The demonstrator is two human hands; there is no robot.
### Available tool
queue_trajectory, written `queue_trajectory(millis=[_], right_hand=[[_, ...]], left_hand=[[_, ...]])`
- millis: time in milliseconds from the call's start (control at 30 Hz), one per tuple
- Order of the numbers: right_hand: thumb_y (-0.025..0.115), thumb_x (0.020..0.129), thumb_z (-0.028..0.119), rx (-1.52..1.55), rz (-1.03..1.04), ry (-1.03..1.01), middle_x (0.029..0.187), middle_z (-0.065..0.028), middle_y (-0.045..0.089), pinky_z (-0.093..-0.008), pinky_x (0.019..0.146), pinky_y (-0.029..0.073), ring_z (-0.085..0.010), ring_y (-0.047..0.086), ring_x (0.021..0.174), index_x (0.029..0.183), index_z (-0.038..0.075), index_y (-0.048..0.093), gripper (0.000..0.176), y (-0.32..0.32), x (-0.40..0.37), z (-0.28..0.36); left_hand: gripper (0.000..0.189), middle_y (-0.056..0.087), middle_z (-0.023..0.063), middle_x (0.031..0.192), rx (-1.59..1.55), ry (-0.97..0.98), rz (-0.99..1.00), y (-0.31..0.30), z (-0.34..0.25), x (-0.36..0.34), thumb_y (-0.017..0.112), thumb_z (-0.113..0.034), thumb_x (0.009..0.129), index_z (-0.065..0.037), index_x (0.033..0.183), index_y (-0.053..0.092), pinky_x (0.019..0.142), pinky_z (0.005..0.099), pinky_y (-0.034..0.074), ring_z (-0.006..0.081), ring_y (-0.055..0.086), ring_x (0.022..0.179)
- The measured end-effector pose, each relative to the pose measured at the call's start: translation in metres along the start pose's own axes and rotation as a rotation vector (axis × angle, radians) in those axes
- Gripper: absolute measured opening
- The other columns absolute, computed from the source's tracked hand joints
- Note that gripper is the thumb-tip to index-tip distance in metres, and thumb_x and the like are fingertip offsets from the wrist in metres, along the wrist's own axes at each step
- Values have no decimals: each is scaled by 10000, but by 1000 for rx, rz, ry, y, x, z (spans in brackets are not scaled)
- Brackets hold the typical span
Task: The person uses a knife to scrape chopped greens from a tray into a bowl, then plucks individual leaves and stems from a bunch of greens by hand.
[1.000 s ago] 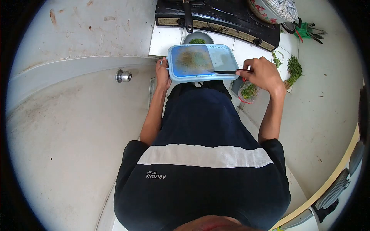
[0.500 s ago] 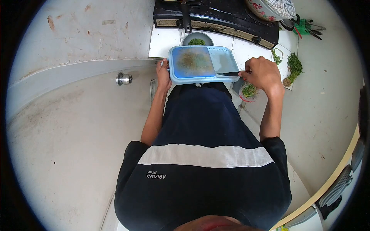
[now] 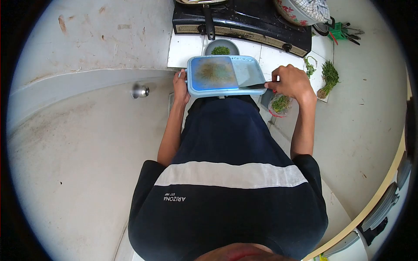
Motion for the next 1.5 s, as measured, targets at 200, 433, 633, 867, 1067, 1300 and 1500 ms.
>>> queue_trajectory(millis=[200, 433, 633, 867, 1067, 1300, 1500], right_hand=[[780, 812, 439, 114, -37, 11, 724, -156, 705, -399, 689, 539, -298, 703, 705, 819, 69, 754, 371, 3, 5, -26], [758, 839, 473, 240, 28, -149, 698, -134, 705, -398, 678, 537, -285, 700, 689, 866, 89, 768, 385, 22, 10, 14], [786, 819, 475, 417, 35, -117, 681, -105, 701, -382, 660, 515, -251, 685, 668, 857, 77, 772, 399, 42, 22, -24], [757, 870, 451, 760, -106, -139, 627, -50, 649, -323, 610, 474, -139, 587, 589, 866, 67, 759, 384, 59, 42, -29], [688, 903, 515, 687, 24, -149, 715, -114, 694, -379, 702, 517, -261, 683, 699, 880, 74, 744, 445, 92, 72, 5], [609, 925, 580, 400, -121, -198, 870, -136, 745, -455, 783, 530, -340, 711, 854, 973, 124, 763, 484, 117, 109, 5], [580, 952, 569, 153, -133, -139, 904, -122, 750, -589, 918, 453, -315, 707, 922, 1068, 137, 739, 475, 94, 135, -21]], left_hand=[[298, 628, 129, 997, -51, -17, 2, -5, -8, 2, 483, -231, 1078, 45, 1179, 530, 747, 352, 582, 191, 641, 864], [275, 630, 127, 982, -91, -23, -2, -12, -10, -1, 469, -221, 1083, 34, 1167, 530, 757, 347, 585, 186, 646, 848], [305, 639, 143, 1010, -92, -80, 8, -22, -5, -1, 448, -227, 1089, 47, 1185, 539, 774, 342, 592, 202, 665, 875], [311, 644, 151, 1017, -56, -69, 33, -23, -5, -2, 443, -224, 1089, 55, 1186, 543, 754, 347, 595, 210, 672, 883], [329, 636, 159, 1034, -44, -79, 39, -6, 4, -2, 495, -229, 1071, 66, 1217, 498, 746, 338, 589, 215, 664, 908], [438, 599, 199, 1178, -36, -104, 37, 6, 11, -8, 506, -233, 1063, 87, 1350, 419, 829, 361, 591, 244, 651, 1013], [520, 568, 215, 1252, -33, -129, 38, 18, -3, -21, 529, -245, 1053, 90, 1414, 365, 859, 363, 585, 262, 638, 1063]])
Point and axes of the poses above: each hand's wrist, its own x-axis towards the middle knuckle, its own y-axis out of the palm, z = x × y, the point moved 6 cm from there along x, towards the middle knuckle
